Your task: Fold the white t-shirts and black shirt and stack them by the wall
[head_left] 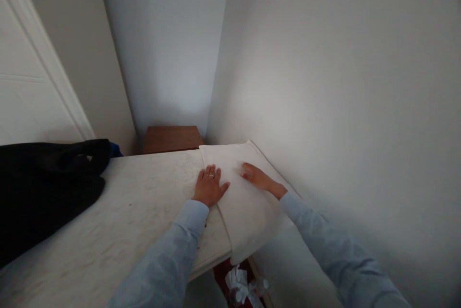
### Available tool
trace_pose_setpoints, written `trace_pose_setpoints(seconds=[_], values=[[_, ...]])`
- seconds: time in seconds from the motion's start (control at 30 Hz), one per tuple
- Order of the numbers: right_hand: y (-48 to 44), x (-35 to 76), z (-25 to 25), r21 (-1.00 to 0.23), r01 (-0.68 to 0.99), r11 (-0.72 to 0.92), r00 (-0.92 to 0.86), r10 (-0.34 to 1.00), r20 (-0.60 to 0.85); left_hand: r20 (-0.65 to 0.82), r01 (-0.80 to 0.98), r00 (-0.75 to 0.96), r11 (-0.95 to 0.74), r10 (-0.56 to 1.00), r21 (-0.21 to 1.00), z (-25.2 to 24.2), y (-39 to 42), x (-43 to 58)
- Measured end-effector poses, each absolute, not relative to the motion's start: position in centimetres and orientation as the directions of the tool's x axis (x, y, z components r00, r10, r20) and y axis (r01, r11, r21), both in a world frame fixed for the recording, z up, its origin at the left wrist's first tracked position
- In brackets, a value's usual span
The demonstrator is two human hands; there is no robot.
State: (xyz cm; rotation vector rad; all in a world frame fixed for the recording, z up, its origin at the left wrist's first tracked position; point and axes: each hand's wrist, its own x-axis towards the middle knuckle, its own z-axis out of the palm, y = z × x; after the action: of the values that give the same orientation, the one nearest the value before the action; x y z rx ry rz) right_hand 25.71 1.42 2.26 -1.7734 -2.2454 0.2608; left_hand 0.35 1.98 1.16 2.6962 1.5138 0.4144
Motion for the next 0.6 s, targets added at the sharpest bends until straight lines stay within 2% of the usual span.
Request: trace_pose_setpoints(seconds=[0.17,0.37,0.6], values=[[10.7,26.8,2.7,-0.116,0.986,0.121,-0.114,0.991,0.064,0.226,0.833,0.498,-0.534,0.837,0.144,1.2,1.8,0.3],[16.8,29.1,2.6,-0.083,0.997,-0.004,0.007,0.999,0.039,0.247,0.837,0.476,-0.521,0.844,0.169,0.7,1.6,0.3],[20.7,31.1,2.0,-0.047,0.985,-0.167,0.164,0.984,-0.068,0.238,0.839,0.466,-0.511,0.852,0.187,0.4,1.6,0.4]])
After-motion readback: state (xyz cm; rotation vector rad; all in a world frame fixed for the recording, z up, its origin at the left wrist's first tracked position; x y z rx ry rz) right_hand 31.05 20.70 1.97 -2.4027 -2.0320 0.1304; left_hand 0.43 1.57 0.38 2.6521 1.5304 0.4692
